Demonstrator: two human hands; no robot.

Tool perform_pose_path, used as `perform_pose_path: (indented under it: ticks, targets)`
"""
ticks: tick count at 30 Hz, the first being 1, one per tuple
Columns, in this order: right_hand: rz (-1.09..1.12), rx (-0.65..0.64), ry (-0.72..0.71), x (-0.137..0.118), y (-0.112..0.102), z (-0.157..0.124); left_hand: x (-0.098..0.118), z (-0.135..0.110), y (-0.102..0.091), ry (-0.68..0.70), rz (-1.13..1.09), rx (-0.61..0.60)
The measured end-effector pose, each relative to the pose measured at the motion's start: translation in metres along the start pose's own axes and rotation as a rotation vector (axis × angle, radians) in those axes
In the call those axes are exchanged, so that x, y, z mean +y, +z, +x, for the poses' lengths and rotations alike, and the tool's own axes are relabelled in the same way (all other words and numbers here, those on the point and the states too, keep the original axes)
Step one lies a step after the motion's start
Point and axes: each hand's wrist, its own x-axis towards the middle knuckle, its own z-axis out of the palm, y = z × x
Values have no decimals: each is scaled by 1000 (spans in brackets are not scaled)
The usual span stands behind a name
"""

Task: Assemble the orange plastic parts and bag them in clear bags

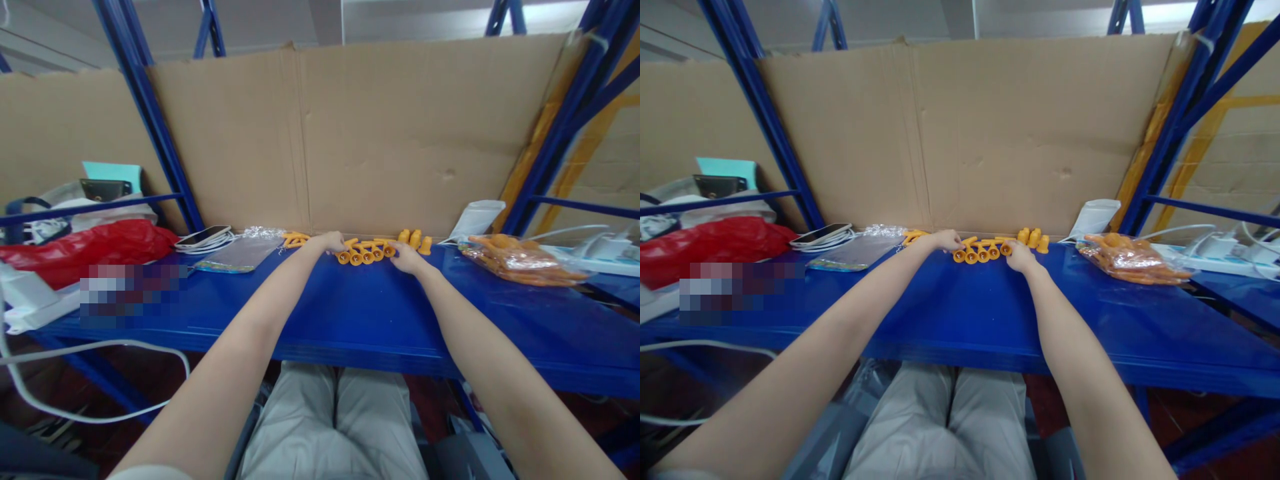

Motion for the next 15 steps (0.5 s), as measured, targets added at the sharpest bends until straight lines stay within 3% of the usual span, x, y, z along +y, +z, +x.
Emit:
perform_pose_path:
  ticks: [6,11,15]
  targets:
    - [66,-92,34,-8,-1,-4,3,8,19,57,27,116]
    - [54,-102,44,-10,-2,-4,7,5,37,164,136,357]
    - [56,-111,50,-11,-2,-5,-6,-5,32,58,188,495]
